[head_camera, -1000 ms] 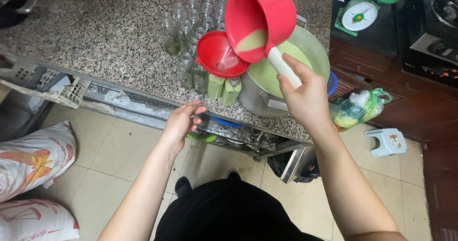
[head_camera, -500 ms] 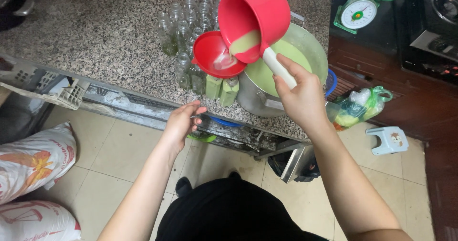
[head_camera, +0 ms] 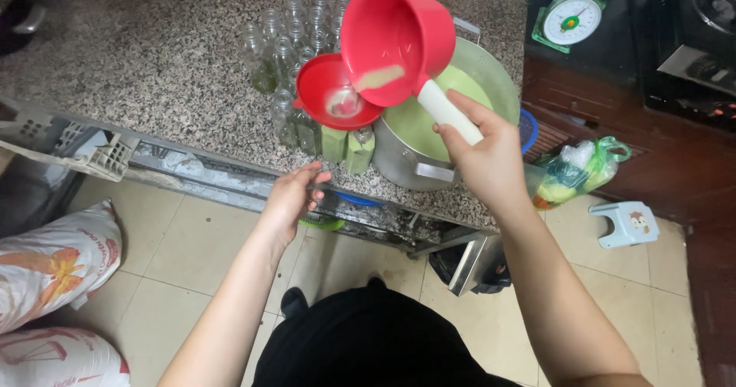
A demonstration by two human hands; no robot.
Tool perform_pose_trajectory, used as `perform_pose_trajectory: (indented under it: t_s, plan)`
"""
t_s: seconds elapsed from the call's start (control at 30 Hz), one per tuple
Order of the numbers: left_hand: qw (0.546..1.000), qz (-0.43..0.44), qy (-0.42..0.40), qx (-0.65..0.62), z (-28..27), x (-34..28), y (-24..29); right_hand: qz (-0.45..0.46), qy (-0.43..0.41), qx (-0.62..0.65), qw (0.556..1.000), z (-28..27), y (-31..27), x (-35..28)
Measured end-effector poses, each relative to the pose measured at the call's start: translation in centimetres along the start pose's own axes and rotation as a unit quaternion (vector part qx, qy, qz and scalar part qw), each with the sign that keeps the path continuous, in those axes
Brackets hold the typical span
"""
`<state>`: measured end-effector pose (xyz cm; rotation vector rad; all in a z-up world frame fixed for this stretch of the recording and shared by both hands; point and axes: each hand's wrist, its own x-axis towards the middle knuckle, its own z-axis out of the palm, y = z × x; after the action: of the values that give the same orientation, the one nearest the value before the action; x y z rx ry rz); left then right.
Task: Filling small glass bottles with a green liquid from a large pot using a ladle and a funnel.
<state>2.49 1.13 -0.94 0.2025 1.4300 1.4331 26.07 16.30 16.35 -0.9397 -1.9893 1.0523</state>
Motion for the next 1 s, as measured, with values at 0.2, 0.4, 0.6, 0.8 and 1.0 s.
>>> perform_pose_trajectory:
  t_s: [0.2,0.4,0.6,0.8,1.0]
  plan:
    - [0.999,0.036,0.020,0.032,1.3,1.0,2.8,0.136,0.013,0.237,0.962,-2.6,0.9,0.2]
    - [0.990,0.112,0.070,0.057,2.1,4.8,5.0,0.186,0.020,0.316,0.930,-5.6,4.6,0.3]
    - [0.979,0.143,0.121,0.076,1.8,7.5,5.6,0.229,0.009,0.319,0.920,-7.2,8.4,0.0]
    - [0.975,0.159,0.128,0.082,1.0,6.8,6.3,0.255,0.015,0.317,0.913,-7.5,9.6,-0.4]
    - [0.987,0.126,0.089,0.036,0.2,6.4,7.3,0.261,0.052,0.319,0.910,-5.7,8.9,-0.4]
